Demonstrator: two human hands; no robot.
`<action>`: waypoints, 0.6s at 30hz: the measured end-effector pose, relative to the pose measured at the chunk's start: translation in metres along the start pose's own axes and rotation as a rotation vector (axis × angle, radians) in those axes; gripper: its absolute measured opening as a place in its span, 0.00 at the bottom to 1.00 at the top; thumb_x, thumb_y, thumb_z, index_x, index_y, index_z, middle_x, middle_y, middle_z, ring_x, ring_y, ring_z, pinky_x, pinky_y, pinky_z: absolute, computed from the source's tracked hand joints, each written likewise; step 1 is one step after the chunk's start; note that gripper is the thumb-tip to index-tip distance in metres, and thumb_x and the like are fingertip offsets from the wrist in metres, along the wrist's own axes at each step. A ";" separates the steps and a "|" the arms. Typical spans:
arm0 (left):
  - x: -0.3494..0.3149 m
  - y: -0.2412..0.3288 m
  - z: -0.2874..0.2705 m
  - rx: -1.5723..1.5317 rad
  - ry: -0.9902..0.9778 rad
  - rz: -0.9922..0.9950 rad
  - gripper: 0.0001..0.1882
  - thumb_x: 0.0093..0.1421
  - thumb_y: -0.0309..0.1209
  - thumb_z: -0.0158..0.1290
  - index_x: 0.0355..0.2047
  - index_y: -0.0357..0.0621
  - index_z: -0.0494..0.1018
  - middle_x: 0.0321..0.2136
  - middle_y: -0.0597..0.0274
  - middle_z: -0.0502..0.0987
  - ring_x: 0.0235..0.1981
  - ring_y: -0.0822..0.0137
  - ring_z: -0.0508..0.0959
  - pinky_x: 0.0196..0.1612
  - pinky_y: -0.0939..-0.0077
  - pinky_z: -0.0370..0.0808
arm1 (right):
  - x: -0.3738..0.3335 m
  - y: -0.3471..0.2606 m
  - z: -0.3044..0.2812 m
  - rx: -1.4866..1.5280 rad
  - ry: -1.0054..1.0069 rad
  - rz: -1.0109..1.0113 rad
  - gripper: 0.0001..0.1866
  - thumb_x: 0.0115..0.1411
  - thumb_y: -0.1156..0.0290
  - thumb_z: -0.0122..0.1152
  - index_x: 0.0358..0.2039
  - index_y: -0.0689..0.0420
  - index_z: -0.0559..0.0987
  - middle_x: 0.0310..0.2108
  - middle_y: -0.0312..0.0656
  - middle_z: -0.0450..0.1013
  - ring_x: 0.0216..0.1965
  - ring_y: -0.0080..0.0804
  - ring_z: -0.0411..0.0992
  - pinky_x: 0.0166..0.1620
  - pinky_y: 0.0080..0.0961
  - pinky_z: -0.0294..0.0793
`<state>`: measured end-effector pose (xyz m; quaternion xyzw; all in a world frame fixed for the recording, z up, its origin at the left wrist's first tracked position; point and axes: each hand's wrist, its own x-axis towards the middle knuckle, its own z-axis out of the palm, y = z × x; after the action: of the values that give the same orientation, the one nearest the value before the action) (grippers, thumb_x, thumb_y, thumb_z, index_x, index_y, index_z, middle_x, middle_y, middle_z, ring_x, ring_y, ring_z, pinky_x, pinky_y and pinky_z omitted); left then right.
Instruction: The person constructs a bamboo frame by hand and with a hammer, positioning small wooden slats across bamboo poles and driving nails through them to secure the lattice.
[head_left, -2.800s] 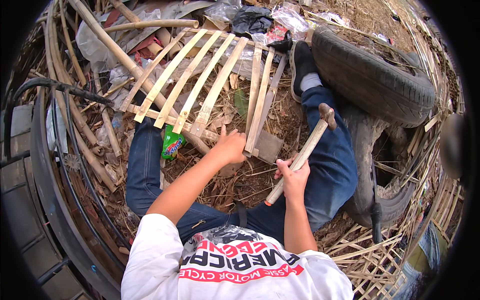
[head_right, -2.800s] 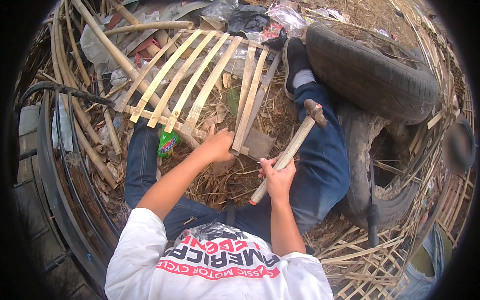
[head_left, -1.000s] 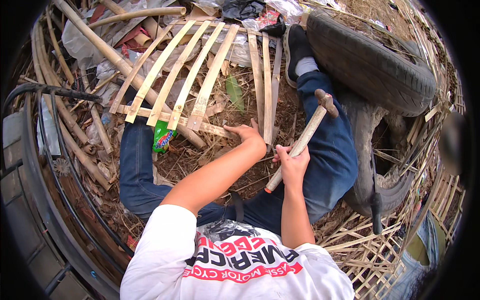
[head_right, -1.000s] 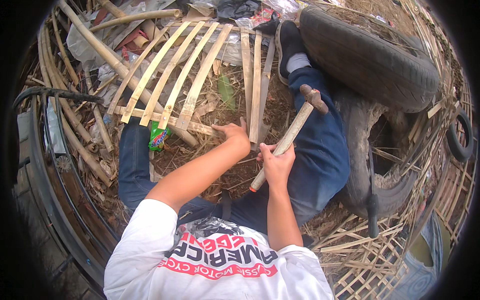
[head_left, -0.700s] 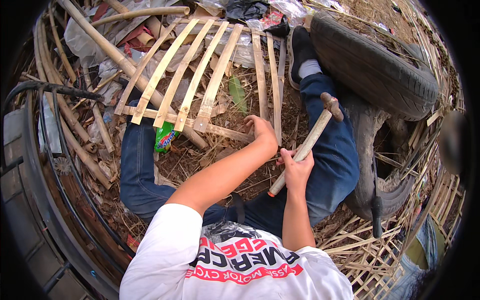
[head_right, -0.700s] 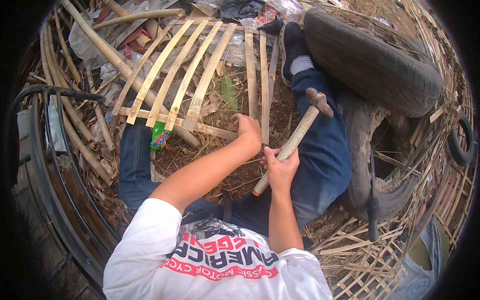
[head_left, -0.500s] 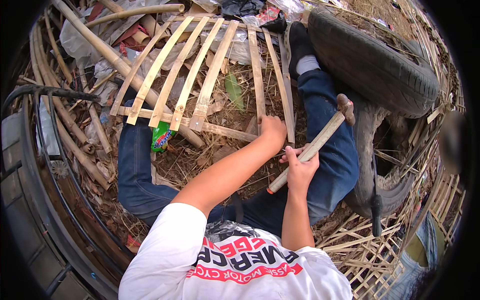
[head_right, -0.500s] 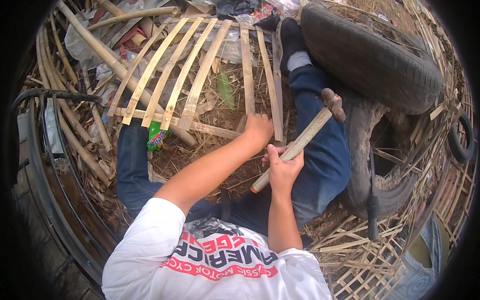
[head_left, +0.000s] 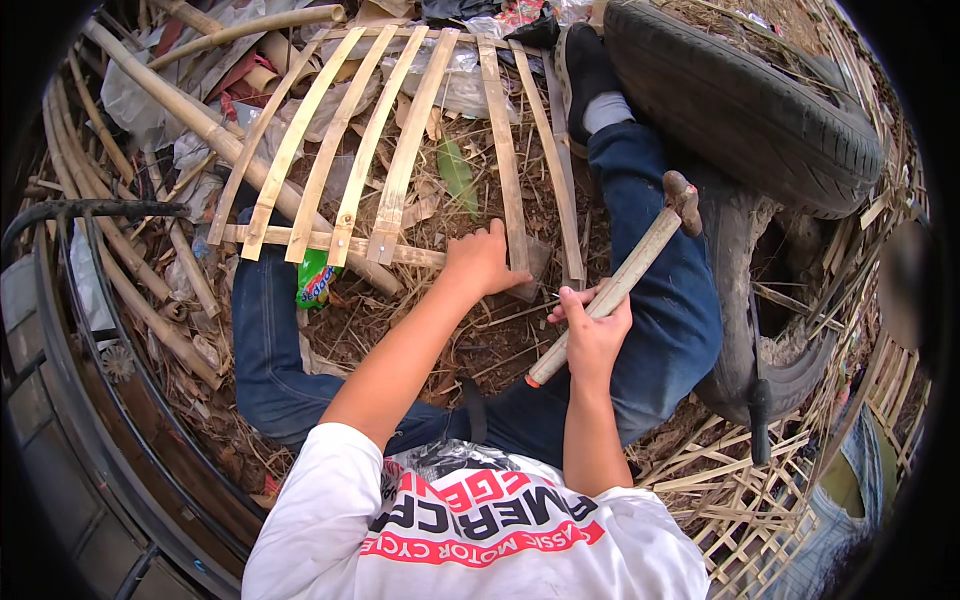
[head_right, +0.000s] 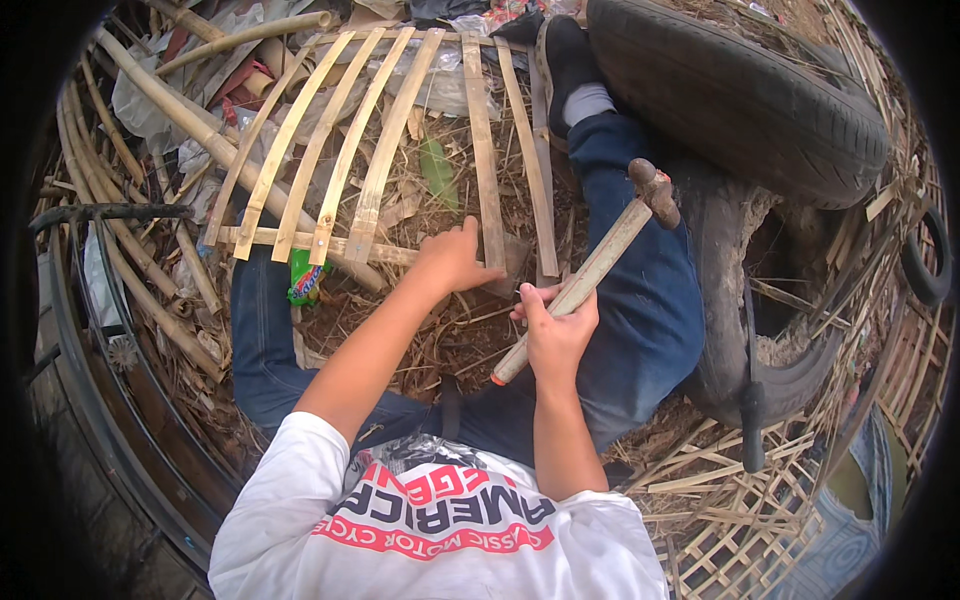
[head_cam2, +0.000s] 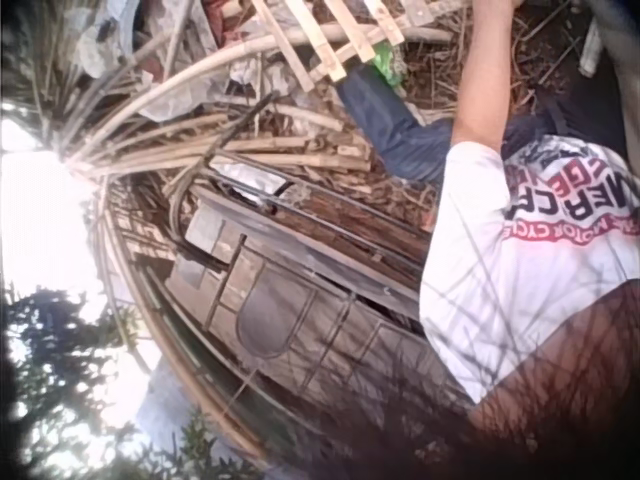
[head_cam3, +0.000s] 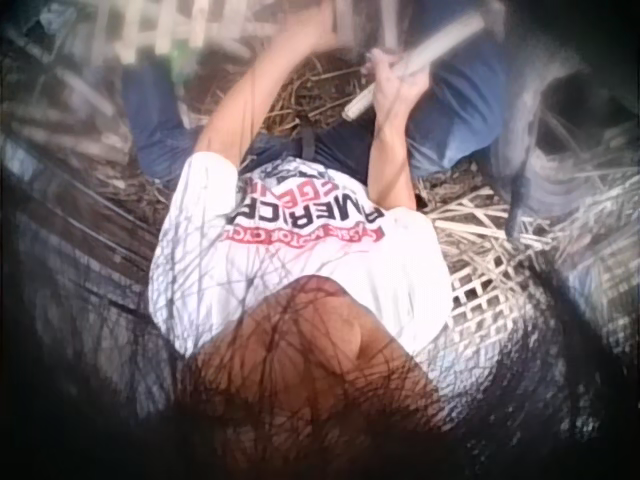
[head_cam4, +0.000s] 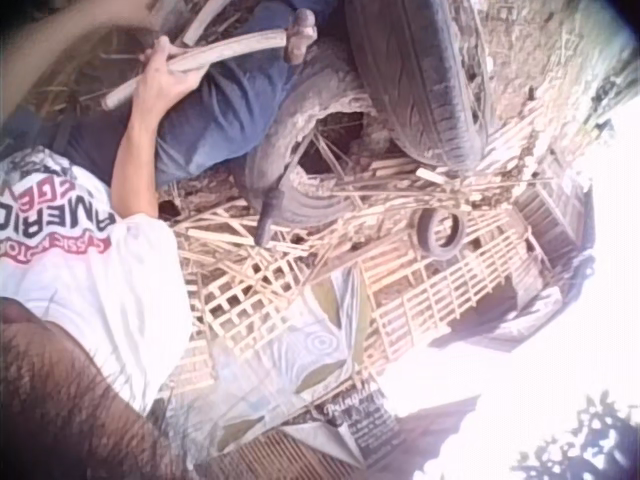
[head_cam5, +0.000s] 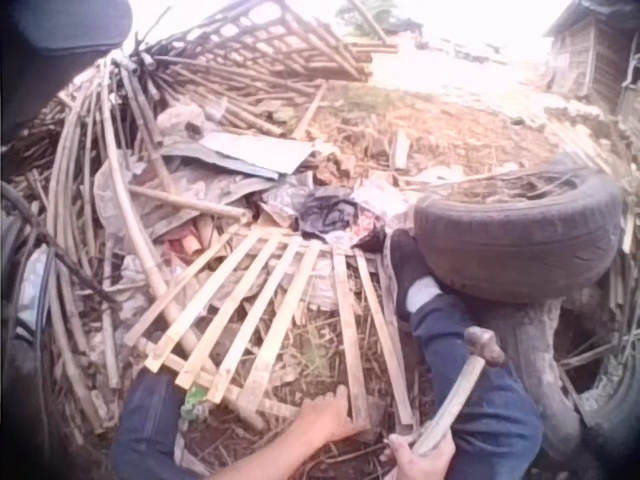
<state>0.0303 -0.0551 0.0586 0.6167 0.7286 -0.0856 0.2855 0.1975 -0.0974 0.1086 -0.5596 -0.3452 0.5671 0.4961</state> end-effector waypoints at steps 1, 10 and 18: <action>-0.005 0.000 0.007 -0.022 0.018 0.019 0.43 0.44 0.51 0.69 0.53 0.38 0.64 0.42 0.51 0.76 0.44 0.51 0.79 0.48 0.55 0.74 | 0.000 0.000 -0.001 -0.004 -0.010 -0.010 0.17 0.55 0.84 0.64 0.38 0.62 0.64 0.24 0.41 0.71 0.20 0.26 0.74 0.24 0.24 0.79; -0.016 -0.014 0.033 0.290 0.179 0.263 0.58 0.37 0.48 0.72 0.64 0.42 0.54 0.36 0.54 0.74 0.33 0.56 0.82 0.33 0.65 0.78 | 0.002 -0.001 -0.003 -0.057 -0.009 -0.036 0.17 0.55 0.83 0.64 0.38 0.63 0.64 0.24 0.42 0.72 0.20 0.27 0.74 0.24 0.24 0.79; -0.008 0.006 0.010 0.221 -0.056 0.130 0.58 0.38 0.50 0.72 0.63 0.39 0.53 0.37 0.47 0.77 0.31 0.54 0.82 0.32 0.66 0.79 | 0.003 0.006 -0.004 -0.070 -0.025 0.026 0.18 0.55 0.81 0.66 0.39 0.63 0.65 0.25 0.41 0.71 0.21 0.27 0.74 0.25 0.26 0.79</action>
<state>0.0394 -0.0651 0.0561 0.6877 0.6649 -0.1640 0.2408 0.2003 -0.0970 0.1014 -0.5738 -0.3635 0.5682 0.4644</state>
